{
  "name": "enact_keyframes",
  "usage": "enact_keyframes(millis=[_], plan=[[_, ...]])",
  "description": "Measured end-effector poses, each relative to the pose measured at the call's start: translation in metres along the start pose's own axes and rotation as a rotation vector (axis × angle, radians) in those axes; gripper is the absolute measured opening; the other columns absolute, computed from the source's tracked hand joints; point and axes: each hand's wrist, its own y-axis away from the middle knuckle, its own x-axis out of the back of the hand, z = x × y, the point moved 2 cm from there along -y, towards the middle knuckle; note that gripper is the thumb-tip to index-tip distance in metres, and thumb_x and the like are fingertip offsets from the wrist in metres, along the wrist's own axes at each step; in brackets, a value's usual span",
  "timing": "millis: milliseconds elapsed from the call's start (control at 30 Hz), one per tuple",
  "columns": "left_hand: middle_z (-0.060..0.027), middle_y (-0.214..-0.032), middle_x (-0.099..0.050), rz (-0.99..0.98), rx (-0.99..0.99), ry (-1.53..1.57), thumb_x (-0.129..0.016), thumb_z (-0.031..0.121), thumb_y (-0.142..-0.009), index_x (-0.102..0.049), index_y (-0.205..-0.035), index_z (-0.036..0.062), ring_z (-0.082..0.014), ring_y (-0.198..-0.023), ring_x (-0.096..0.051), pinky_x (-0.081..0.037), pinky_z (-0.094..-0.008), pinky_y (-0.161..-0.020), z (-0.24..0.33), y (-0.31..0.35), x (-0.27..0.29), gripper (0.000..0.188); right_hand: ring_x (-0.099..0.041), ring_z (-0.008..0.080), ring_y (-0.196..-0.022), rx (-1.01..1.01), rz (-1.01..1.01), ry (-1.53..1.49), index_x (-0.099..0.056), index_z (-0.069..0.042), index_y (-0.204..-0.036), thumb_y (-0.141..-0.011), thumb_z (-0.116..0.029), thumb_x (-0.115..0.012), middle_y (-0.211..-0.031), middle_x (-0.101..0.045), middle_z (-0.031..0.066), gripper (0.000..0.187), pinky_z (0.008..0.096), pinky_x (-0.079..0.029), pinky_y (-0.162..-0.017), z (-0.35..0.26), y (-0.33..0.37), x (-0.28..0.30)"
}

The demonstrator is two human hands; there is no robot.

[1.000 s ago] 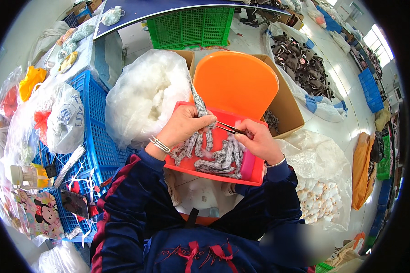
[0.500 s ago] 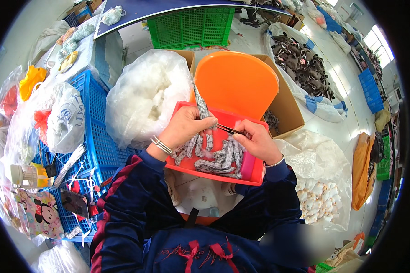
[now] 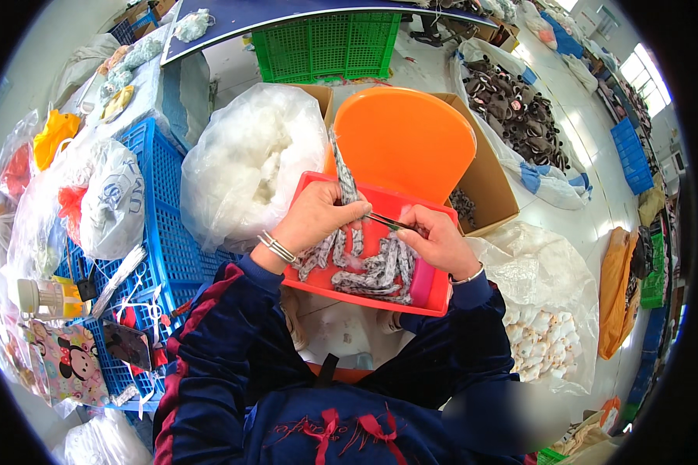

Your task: The person repeatedly inserts white stuffing into a small patterned fabric item using a metal tool. They adjust the fabric and push the stuffing deeper, then place the item into a red tray. The process is repeated with additional fabric items.

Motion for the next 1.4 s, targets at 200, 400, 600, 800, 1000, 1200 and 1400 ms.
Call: enact_keyframes(millis=[200,400,600,800,1000,1200,1400], plan=[[-0.0026,-0.081,-0.070,-0.064,-0.024,0.045,-0.068,0.020,-0.091,-0.071,-0.094,-0.0004,-0.0058,-0.071,-0.062,-0.049,-0.0210,-0.064,-0.008,-0.003,0.001,0.021,-0.051,0.0072,-0.067,0.050,0.020,0.058,-0.058,0.001,-0.092,-0.091,-0.004,-0.063,-0.075,-0.058,0.0020,0.008,0.0243,-0.042,-0.061,-0.002,-0.001,0.000],[-0.0031,-0.085,-0.070,-0.105,-0.059,0.106,-0.066,0.016,-0.092,-0.068,-0.096,-0.0012,-0.0073,-0.075,-0.062,-0.051,-0.0230,-0.069,-0.008,-0.003,0.002,0.018,-0.052,0.0073,-0.068,0.029,0.071,0.075,-0.058,0.001,-0.092,-0.091,-0.004,-0.063,-0.076,-0.060,0.0026,0.007,0.0239,-0.043,-0.061,-0.012,0.001,0.005],[-0.0019,-0.077,-0.068,-0.083,-0.031,0.149,-0.068,0.017,-0.092,-0.067,-0.090,0.0007,-0.0070,-0.067,-0.061,-0.050,-0.0218,-0.063,-0.008,-0.003,0.003,0.017,-0.052,0.0077,-0.068,0.026,0.063,0.107,-0.058,0.001,-0.092,-0.091,-0.004,-0.063,-0.076,-0.060,0.0027,0.007,0.0240,-0.043,-0.062,-0.014,0.002,0.007],[-0.0005,-0.071,-0.066,-0.066,0.042,0.112,-0.069,0.020,-0.092,-0.066,-0.081,0.0033,-0.0054,-0.061,-0.059,-0.047,-0.0198,-0.055,0.000,-0.001,0.001,0.020,-0.052,0.0081,-0.068,0.041,0.043,0.109,-0.059,0.001,-0.092,-0.090,-0.004,-0.064,-0.075,-0.059,0.0028,0.008,0.0245,-0.043,-0.062,-0.015,0.003,0.006],[-0.0016,-0.071,-0.067,-0.099,0.060,0.145,-0.069,0.020,-0.092,-0.067,-0.079,0.0026,-0.0052,-0.061,-0.060,-0.047,-0.0202,-0.055,-0.001,0.000,0.000,0.022,-0.050,0.0079,-0.066,0.074,0.038,0.102,-0.060,0.001,-0.090,-0.090,-0.005,-0.065,-0.073,-0.057,0.0023,0.008,0.0252,-0.042,-0.059,-0.012,0.002,0.003],[-0.0025,-0.072,-0.067,-0.010,-0.015,0.171,-0.066,0.021,-0.094,-0.069,-0.079,-0.0006,-0.0072,-0.061,-0.060,-0.048,-0.0222,-0.057,-0.007,-0.001,-0.008,0.026,-0.046,0.0037,-0.065,0.023,0.086,-0.137,-0.060,-0.001,-0.088,-0.091,-0.007,-0.065,-0.073,-0.054,-0.0026,0.009,0.0223,-0.038,-0.057,0.006,-0.002,-0.010],[-0.0019,-0.070,-0.066,0.127,-0.149,0.160,-0.061,0.021,-0.095,-0.067,-0.074,-0.0018,-0.0075,-0.065,-0.060,-0.048,-0.0232,-0.062,0.008,0.003,-0.007,0.031,-0.045,0.0016,-0.065,-0.042,0.163,-0.212,-0.060,0.000,-0.090,-0.092,-0.009,-0.064,-0.073,-0.053,-0.0049,0.010,0.0208,-0.037,-0.056,0.000,-0.010,-0.017]])
